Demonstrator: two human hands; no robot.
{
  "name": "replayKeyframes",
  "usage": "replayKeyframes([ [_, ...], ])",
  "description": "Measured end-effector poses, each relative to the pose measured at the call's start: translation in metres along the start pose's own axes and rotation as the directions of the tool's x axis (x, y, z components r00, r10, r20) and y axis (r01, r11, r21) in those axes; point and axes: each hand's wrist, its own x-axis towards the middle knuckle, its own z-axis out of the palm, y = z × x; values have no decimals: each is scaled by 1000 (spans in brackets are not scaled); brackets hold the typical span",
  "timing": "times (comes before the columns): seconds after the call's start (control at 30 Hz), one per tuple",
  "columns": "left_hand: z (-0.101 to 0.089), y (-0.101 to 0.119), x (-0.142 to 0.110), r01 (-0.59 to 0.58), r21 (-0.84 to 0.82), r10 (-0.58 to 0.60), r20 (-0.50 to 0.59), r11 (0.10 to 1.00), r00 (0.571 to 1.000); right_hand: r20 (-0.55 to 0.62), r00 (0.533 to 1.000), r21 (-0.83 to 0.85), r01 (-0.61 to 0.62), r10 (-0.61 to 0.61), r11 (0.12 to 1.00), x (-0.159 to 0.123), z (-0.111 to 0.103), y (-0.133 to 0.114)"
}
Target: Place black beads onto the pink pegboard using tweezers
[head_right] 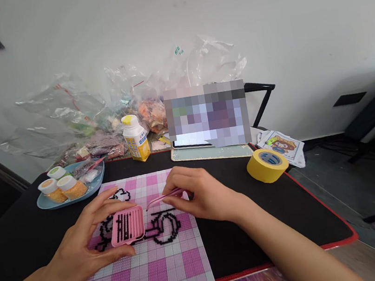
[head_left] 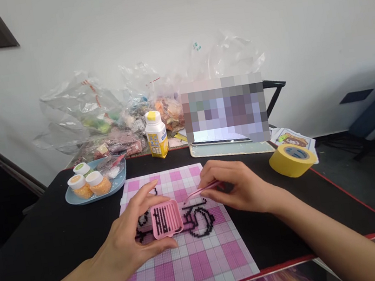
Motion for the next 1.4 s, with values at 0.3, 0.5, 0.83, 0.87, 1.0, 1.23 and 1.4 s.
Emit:
replayKeyframes([
  [0.3, -1, 2, 0, -22, 62, 24, -24, 998, 999, 105, 973, -249, -173, 204, 953, -6, -23, 17],
  [0.5, -2, 2, 0, -3, 66, 5, -25, 998, 1000, 163, 958, -256, -191, 238, 947, -7, -21, 20],
  [0.83, -2, 5, 0, 23, 56, -22, -21, 998, 1000, 182, 954, -252, -190, 239, 949, -7, -20, 19],
  [0.87, -2, 5, 0, 24, 59, -23, -22, 998, 999, 184, 954, -253, -189, 238, 949, -7, -21, 19],
  [1.0, -2, 4, 0, 13, 56, -11, -26, 998, 1000, 189, 952, -257, -188, 240, 948, -6, -21, 18],
  [1.23, -2, 4, 0, 4, 79, -2, -25, 997, 1000, 196, 948, -258, -197, 251, 946, -6, -21, 17],
  [1.4, -2, 3, -1, -17, 93, 19, -21, 995, 1000, 204, 945, -249, -204, 257, 947, -5, -21, 18],
])
